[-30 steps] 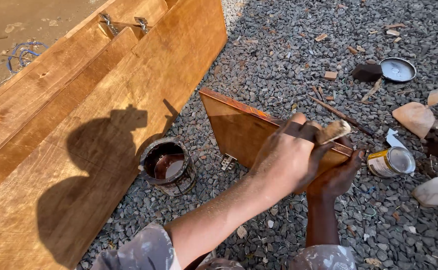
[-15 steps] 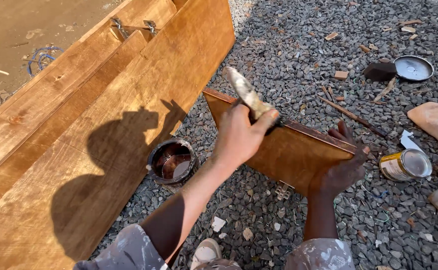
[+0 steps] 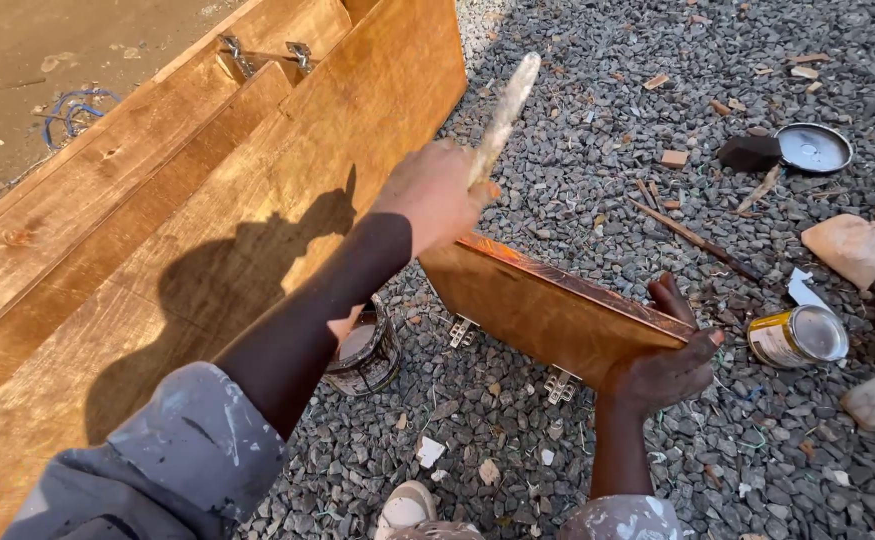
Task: The person applies dark stain to a wooden cabinet door using a brush, repeatedly dipping the brush into a can and coating the door's face and edges. The person then places the stained door among other finished pieces and moves toward the cabinet frame.
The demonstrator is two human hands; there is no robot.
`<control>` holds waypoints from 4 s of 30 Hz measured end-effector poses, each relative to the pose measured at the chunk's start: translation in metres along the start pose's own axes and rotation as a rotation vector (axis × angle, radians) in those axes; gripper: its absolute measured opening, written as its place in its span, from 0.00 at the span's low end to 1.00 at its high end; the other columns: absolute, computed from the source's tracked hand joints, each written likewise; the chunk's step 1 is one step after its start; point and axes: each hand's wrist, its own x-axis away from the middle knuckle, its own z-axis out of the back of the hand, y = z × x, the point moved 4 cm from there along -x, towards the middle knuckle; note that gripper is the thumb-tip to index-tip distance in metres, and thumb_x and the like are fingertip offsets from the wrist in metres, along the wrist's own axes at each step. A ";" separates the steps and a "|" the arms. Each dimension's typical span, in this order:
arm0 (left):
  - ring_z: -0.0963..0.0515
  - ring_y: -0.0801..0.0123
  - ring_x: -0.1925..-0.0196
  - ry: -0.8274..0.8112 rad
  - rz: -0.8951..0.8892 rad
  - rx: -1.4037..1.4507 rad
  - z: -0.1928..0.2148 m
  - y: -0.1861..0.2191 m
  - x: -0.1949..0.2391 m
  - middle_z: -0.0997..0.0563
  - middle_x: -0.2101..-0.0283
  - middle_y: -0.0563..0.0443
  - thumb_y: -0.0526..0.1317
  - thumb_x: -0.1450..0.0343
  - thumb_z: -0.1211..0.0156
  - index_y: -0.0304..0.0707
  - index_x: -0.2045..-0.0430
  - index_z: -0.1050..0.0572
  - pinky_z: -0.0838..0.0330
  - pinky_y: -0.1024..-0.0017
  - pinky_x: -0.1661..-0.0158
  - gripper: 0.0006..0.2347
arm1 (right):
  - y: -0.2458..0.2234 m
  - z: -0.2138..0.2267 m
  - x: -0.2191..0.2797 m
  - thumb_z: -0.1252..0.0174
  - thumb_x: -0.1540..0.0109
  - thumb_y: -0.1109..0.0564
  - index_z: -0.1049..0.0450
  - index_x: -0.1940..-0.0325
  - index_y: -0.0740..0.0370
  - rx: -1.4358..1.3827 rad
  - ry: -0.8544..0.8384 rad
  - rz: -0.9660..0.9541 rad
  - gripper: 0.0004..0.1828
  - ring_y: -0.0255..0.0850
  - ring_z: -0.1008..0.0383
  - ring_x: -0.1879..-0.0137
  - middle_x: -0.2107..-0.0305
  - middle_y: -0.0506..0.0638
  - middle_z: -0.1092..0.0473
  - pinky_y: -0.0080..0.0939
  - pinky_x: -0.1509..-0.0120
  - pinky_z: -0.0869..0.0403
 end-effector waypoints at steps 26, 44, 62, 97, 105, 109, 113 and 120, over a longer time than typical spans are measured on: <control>0.34 0.76 0.78 0.480 0.659 1.088 -0.117 -0.112 0.119 0.21 0.74 0.54 0.50 0.28 0.38 0.35 0.69 0.18 0.41 0.77 0.74 0.15 | 0.019 0.002 -0.012 0.73 0.34 0.28 0.24 0.50 0.70 -0.046 -0.048 0.115 0.46 0.48 0.22 0.36 0.47 0.65 0.25 0.43 0.35 0.17; 0.25 0.44 0.50 0.780 0.836 1.876 -0.290 -0.084 0.094 0.22 0.56 0.28 0.42 0.31 0.38 0.29 0.72 0.21 0.31 0.43 0.49 0.11 | 0.070 0.054 0.012 0.58 0.27 0.38 0.39 0.32 0.69 0.036 -0.029 -0.030 0.32 0.42 0.36 0.28 0.34 0.58 0.37 0.42 0.26 0.38; 0.21 0.57 0.71 0.180 0.904 2.137 -0.369 -0.013 0.087 0.19 0.67 0.37 0.48 0.23 0.57 0.27 0.60 0.26 0.29 0.66 0.67 0.19 | 0.018 -0.099 0.027 0.68 0.25 0.42 0.45 0.24 0.74 1.358 -0.734 0.543 0.36 0.58 0.52 0.20 0.26 0.68 0.47 0.61 0.27 0.44; 0.22 0.61 0.82 0.266 1.006 0.482 -0.153 -0.259 0.233 0.18 0.78 0.40 0.50 0.24 0.40 0.25 0.64 0.17 0.31 0.67 0.78 0.19 | 0.032 0.063 -0.083 0.59 0.26 0.52 0.30 0.34 0.59 0.110 -0.264 0.003 0.20 0.33 0.29 0.38 0.46 0.46 0.29 0.34 0.28 0.30; 0.17 0.61 0.64 0.097 0.228 1.607 -0.146 0.011 0.110 0.16 0.57 0.37 0.39 0.38 0.30 0.22 0.48 0.22 0.21 0.72 0.64 0.25 | 0.052 0.078 -0.070 0.55 0.31 0.63 0.35 0.48 0.59 -0.353 -0.218 -0.064 0.08 0.41 0.29 0.32 0.41 0.51 0.33 0.42 0.23 0.30; 0.16 0.60 0.57 0.120 -0.197 1.705 -0.162 0.121 0.065 0.16 0.59 0.33 0.39 0.32 0.25 0.28 0.48 0.22 0.17 0.64 0.59 0.20 | 0.041 0.074 -0.054 0.51 0.30 0.59 0.34 0.50 0.61 -0.258 -0.138 0.029 0.06 0.54 0.34 0.27 0.38 0.61 0.38 0.53 0.21 0.35; 0.17 0.54 0.52 0.260 -0.316 1.287 -0.147 0.156 0.056 0.19 0.58 0.43 0.38 0.31 0.28 0.46 0.53 0.18 0.23 0.60 0.52 0.13 | 0.036 0.072 -0.045 0.53 0.28 0.57 0.36 0.47 0.60 -0.246 -0.158 0.052 0.07 0.57 0.37 0.25 0.38 0.61 0.39 0.58 0.19 0.41; 0.13 0.49 0.64 0.528 -0.266 0.849 -0.116 0.106 0.060 0.20 0.67 0.42 0.33 0.31 0.29 0.41 0.57 0.18 0.17 0.63 0.67 0.10 | 0.026 0.066 -0.039 0.58 0.25 0.56 0.40 0.45 0.59 -0.177 -0.171 0.070 0.07 0.51 0.37 0.27 0.40 0.59 0.40 0.57 0.18 0.44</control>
